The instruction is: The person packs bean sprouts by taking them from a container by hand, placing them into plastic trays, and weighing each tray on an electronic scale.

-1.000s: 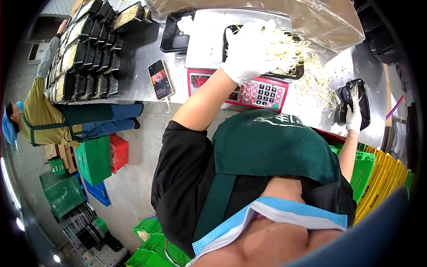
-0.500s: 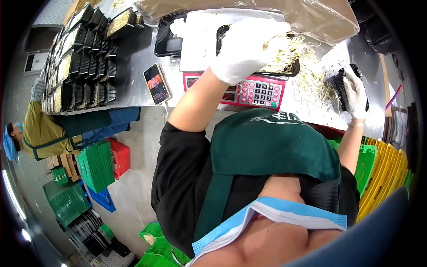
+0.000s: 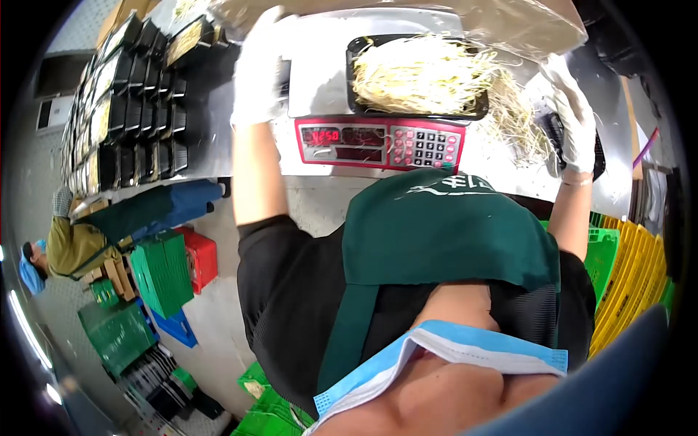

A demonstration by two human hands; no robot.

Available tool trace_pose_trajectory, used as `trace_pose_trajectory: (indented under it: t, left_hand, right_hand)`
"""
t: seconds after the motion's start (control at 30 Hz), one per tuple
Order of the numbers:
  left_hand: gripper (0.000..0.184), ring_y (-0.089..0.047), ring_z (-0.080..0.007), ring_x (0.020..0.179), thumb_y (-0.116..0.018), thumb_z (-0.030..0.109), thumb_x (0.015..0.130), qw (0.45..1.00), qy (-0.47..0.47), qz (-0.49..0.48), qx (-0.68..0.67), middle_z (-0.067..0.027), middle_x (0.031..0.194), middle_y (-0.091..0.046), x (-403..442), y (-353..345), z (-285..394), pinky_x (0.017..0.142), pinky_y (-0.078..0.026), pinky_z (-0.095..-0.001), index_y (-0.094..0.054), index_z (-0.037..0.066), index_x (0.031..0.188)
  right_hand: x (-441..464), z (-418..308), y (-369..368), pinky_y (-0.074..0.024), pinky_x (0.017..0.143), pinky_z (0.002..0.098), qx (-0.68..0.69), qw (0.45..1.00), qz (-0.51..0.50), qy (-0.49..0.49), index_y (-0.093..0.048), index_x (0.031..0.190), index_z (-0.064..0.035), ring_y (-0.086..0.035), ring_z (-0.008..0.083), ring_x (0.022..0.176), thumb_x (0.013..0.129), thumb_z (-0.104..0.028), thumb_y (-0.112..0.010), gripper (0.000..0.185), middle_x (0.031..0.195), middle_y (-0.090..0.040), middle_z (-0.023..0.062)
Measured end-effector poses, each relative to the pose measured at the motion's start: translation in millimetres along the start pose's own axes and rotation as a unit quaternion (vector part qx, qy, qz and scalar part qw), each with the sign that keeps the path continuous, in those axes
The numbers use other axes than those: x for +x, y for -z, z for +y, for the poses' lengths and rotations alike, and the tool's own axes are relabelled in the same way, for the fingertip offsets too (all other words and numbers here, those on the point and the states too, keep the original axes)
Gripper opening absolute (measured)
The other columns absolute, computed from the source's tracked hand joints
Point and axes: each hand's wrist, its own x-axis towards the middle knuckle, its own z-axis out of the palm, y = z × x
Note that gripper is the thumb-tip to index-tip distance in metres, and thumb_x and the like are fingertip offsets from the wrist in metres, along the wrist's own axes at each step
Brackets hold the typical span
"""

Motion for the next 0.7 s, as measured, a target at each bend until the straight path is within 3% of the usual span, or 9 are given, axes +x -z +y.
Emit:
trace_pose_trajectory:
  t: [0.07, 0.1, 0.27, 0.33, 0.4, 0.5, 0.57, 0.67, 0.7]
  left_hand:
    - [0.045, -0.058, -0.0190, 0.105, -0.061, 0.027, 0.087, 0.938, -0.144, -0.122, 0.292, -0.0115, 0.118, -0.060, 7, -35, -21, 0.091, -0.044, -0.0292, -0.054, 0.002, 0.124]
    - [0.047, -0.057, -0.0199, 0.105, -0.063, 0.033, 0.086, 0.873, -0.235, -0.152, 0.400, -0.0103, 0.119, -0.060, 11, -53, -31, 0.090, -0.045, -0.0307, -0.055, 0.005, 0.123]
    - [0.051, -0.055, -0.0292, 0.106, -0.070, 0.036, 0.077, 0.860, -0.283, -0.202, 0.374, -0.0135, 0.114, -0.060, -36, -107, 4, 0.091, -0.043, -0.0372, -0.059, 0.007, 0.117]
    - [0.051, -0.055, -0.0300, 0.105, -0.071, 0.035, 0.076, 0.843, -0.298, -0.208, 0.397, -0.0145, 0.113, -0.060, -37, -111, 16, 0.091, -0.043, -0.0381, -0.059, 0.007, 0.116]
    - [0.042, -0.056, -0.0294, 0.093, -0.070, 0.033, 0.074, 0.896, -0.213, -0.220, 0.321, -0.0126, 0.100, -0.062, -39, -115, 17, 0.088, -0.042, -0.0402, -0.062, 0.009, 0.108]
    - [0.041, -0.058, -0.0297, 0.083, -0.073, 0.031, 0.071, 0.904, -0.209, -0.227, 0.295, -0.0135, 0.093, -0.062, -32, -118, 18, 0.078, -0.046, -0.0381, -0.063, 0.007, 0.103]
    - [0.043, -0.058, -0.0303, 0.083, -0.073, 0.032, 0.072, 0.873, -0.261, -0.206, 0.357, -0.0146, 0.092, -0.061, -34, -116, 19, 0.075, -0.047, -0.0379, -0.063, 0.005, 0.103]
    - [0.042, -0.058, -0.0312, 0.082, -0.071, 0.036, 0.074, 0.882, -0.267, -0.203, 0.332, -0.0142, 0.092, -0.061, -34, -117, 22, 0.075, -0.046, -0.0400, -0.064, 0.005, 0.101]
    - [0.042, -0.058, -0.0312, 0.082, -0.071, 0.036, 0.074, 0.882, -0.266, -0.203, 0.332, -0.0142, 0.092, -0.061, -36, -116, 29, 0.075, -0.046, -0.0400, -0.064, 0.005, 0.101]
  right_hand:
    - [24, -6, -31, -0.0340, 0.104, 0.0311, -0.083, 0.987, -0.106, 0.090, -0.039, 0.137, -0.0003, -0.044, 0.0198, 0.126, 0.087, -0.018, -0.059, 0.057, 0.140, -0.043, 0.0121]
    - [32, -10, -46, -0.0310, 0.107, 0.0324, -0.028, 0.988, -0.148, 0.041, -0.038, 0.139, -0.0043, -0.039, 0.0196, 0.129, 0.084, -0.020, -0.064, 0.062, 0.143, -0.039, 0.0106]
    - [58, -3, -60, -0.0332, 0.105, 0.0355, -0.185, 0.914, -0.344, 0.113, -0.041, 0.139, -0.0111, -0.044, 0.0254, 0.126, 0.086, -0.027, -0.062, 0.059, 0.136, -0.048, 0.0122]
    - [50, -10, -63, -0.0358, 0.103, 0.0351, -0.266, 0.911, -0.304, 0.084, -0.046, 0.135, -0.0122, -0.048, 0.0257, 0.121, 0.087, -0.027, -0.060, 0.053, 0.130, -0.052, 0.0114]
    - [45, -5, -61, -0.0384, 0.100, 0.0348, -0.334, 0.901, -0.272, 0.046, -0.051, 0.131, -0.0133, -0.053, 0.0259, 0.116, 0.088, -0.027, -0.058, 0.046, 0.125, -0.057, 0.0105]
    - [50, 9, -54, -0.0475, 0.087, 0.0301, -0.318, 0.912, -0.230, 0.119, -0.066, 0.106, -0.0070, -0.059, 0.0208, 0.100, 0.085, -0.019, -0.061, 0.025, 0.107, -0.063, 0.0071]
    - [46, 16, -21, -0.0483, 0.086, 0.0304, -0.274, 0.929, -0.200, 0.151, -0.066, 0.106, -0.0047, -0.060, 0.0205, 0.100, 0.084, -0.018, -0.062, 0.026, 0.109, -0.063, 0.0080]
    - [20, -14, 29, -0.0469, 0.085, 0.0264, -0.115, 0.987, 0.000, -0.110, -0.065, 0.106, 0.0024, -0.062, 0.0165, 0.095, 0.084, -0.011, -0.061, 0.026, 0.100, -0.067, 0.0101]
    - [9, -7, 59, -0.0465, 0.085, 0.0257, -0.087, 0.991, 0.058, -0.088, -0.064, 0.108, 0.0032, -0.062, 0.0158, 0.097, 0.085, -0.012, -0.060, 0.028, 0.105, -0.066, 0.0112]
